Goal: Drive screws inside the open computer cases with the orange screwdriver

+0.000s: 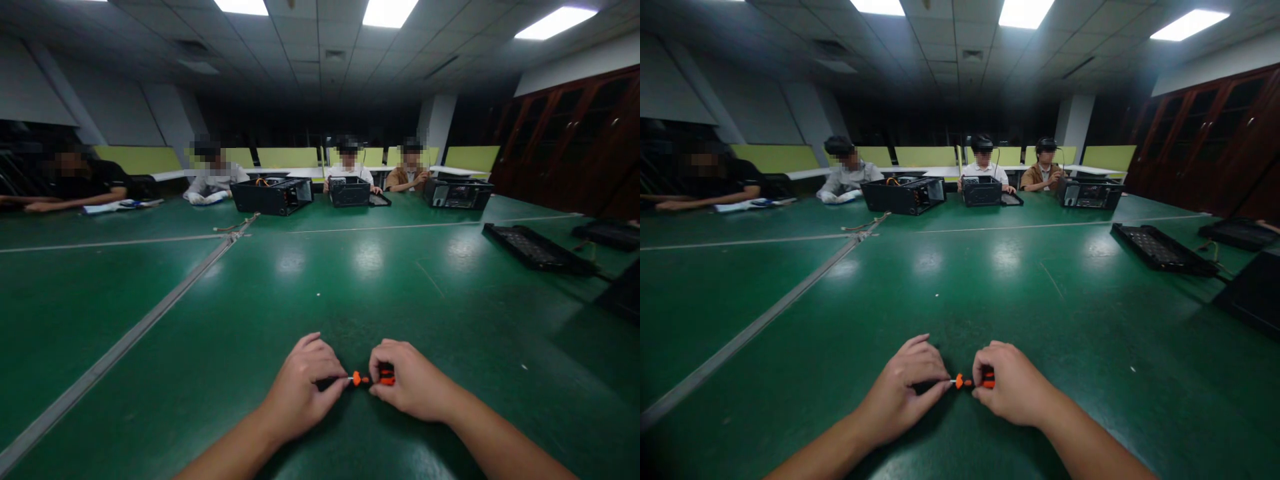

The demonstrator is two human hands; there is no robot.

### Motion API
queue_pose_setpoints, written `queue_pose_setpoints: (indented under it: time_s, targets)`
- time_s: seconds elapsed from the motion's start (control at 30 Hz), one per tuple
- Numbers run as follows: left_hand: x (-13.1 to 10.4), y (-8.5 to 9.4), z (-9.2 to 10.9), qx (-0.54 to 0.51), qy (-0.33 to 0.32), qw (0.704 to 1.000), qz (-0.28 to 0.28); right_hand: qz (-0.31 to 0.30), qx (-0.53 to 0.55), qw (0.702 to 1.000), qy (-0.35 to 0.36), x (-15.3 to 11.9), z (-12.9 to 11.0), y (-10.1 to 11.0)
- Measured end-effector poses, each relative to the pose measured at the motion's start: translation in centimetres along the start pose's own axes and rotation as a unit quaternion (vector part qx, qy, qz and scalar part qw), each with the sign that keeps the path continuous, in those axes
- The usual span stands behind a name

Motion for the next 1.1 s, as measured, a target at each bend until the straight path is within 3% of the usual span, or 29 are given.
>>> queue_pose_setpoints:
  time_s: [0.3, 0.47, 0.57, 0.73, 0.83, 0.97, 1.1]
  targets:
    - [-0.1, -0.4, -0.4, -0.017, 0.012, 1.000, -0.023, 0.064, 0.019, 0.997, 0.047, -0.2, -0.9, 0.8]
    - [-0.1, -0.1, 0.1, -0.016, -0.022, 0.999, 0.030, 0.013, 0.008, 1.000, 0.006, -0.1, -0.5, 0.4]
    - [-0.1, 0.0, 0.2, -0.019, -0.017, 1.000, 0.011, -0.010, -0.004, 1.000, 0.013, -0.1, -0.1, -0.1]
    - [-0.2, -0.3, -0.3, -0.020, 0.020, 0.999, -0.036, 0.036, 0.007, 0.999, 0.040, -0.3, -0.4, 0.3]
    - [-0.3, -0.3, -0.3, -0.017, 0.011, 1.000, -0.020, 0.050, 0.018, 0.997, 0.049, -0.3, -0.6, 0.5]
    - [-0.3, -0.1, 0.2, -0.017, -0.014, 1.000, 0.011, 0.006, 0.000, 1.000, 0.029, -0.1, -0.1, 0.0]
    - [-0.1, -0.1, 0.1, -0.019, -0.001, 1.000, -0.006, 0.001, -0.002, 0.999, 0.035, -0.1, -0.1, -0.2]
Point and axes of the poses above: each hand's wrist, its own x-axis towards the middle knuckle, its own y-axis out of the back of the hand, z = x × y, the point moved 1 cm from there along x, towards the middle knuckle, and after that the axes turned 8 degrees about -x, right-handed, at the moved point
